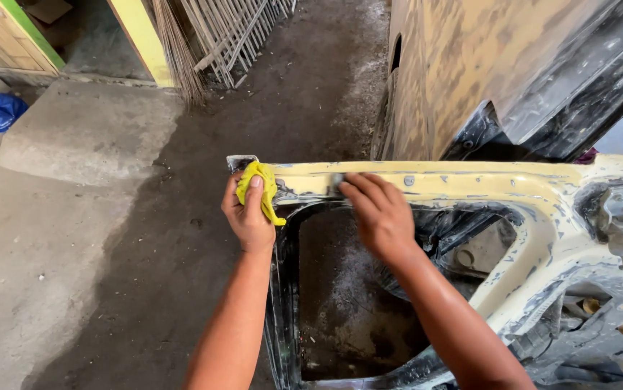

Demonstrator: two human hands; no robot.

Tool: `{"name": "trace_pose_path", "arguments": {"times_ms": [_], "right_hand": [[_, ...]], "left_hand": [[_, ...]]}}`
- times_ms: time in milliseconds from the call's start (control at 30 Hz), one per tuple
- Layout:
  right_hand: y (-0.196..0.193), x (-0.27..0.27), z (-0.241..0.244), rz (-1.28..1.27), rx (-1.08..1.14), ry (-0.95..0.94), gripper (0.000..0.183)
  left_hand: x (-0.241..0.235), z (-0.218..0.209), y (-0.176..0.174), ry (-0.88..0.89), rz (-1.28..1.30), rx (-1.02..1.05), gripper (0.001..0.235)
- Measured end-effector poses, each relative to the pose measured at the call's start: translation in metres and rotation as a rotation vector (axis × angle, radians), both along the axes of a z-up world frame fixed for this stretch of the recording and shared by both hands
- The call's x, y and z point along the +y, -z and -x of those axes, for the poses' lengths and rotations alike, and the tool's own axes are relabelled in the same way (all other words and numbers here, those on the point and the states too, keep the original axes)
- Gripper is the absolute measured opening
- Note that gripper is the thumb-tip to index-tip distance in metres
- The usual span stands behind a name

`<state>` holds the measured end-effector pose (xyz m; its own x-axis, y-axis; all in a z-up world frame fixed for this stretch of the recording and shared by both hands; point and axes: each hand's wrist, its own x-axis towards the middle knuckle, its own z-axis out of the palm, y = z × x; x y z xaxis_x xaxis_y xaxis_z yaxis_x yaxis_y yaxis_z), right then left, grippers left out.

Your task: Sanding the frame of a detached car door using a sanding block and water.

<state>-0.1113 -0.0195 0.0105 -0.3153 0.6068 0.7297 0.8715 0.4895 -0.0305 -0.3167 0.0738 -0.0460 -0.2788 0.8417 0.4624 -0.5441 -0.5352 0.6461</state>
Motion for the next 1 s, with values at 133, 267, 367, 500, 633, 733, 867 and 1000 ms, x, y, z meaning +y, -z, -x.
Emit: {"name": "trace_pose_path", "arguments": {"times_ms": [133,267,367,500,633,733,867,1000], "right_hand": [[0.013,0.010,0.015,-0.088,-0.008,0.121,0.047],[0.003,0.025,0.060,-0.090,-0.003,-0.037,0.049],[-0.007,0.017,0.041,-0.009,-0.058,-0.070,0.053],[0.013,0.002,-0.038,-0.088,-0.113,0.056,0.047],[0.002,-0.010,-0.063,-0.157,-0.102,0.188,0.033],[-0.010,-0.007,-0.061,-0.052,0.045,0.184,0.031],[-0.022,0.015,-0.052,-0.007,0.148,0.097,0.027],[-0.037,0.038,-0.014,0.059,0.106,0.033,0.029]], "left_hand": [[0.000,0.000,0.000,0.017,0.007,-0.019,0.013],[0.000,0.002,-0.003,0.021,0.007,-0.021,0.015],[-0.001,0.004,-0.005,-0.001,0.041,0.049,0.016],[-0.015,0.000,-0.032,-0.533,-0.100,0.625,0.018],[-0.019,-0.031,-0.043,-0.867,-0.278,1.059,0.032],[-0.021,-0.065,-0.043,-0.729,-0.478,1.229,0.033],[-0.027,-0.048,-0.042,-0.688,-0.421,1.142,0.033],[-0.017,-0.007,0.004,-0.831,-0.111,0.803,0.028]]}}
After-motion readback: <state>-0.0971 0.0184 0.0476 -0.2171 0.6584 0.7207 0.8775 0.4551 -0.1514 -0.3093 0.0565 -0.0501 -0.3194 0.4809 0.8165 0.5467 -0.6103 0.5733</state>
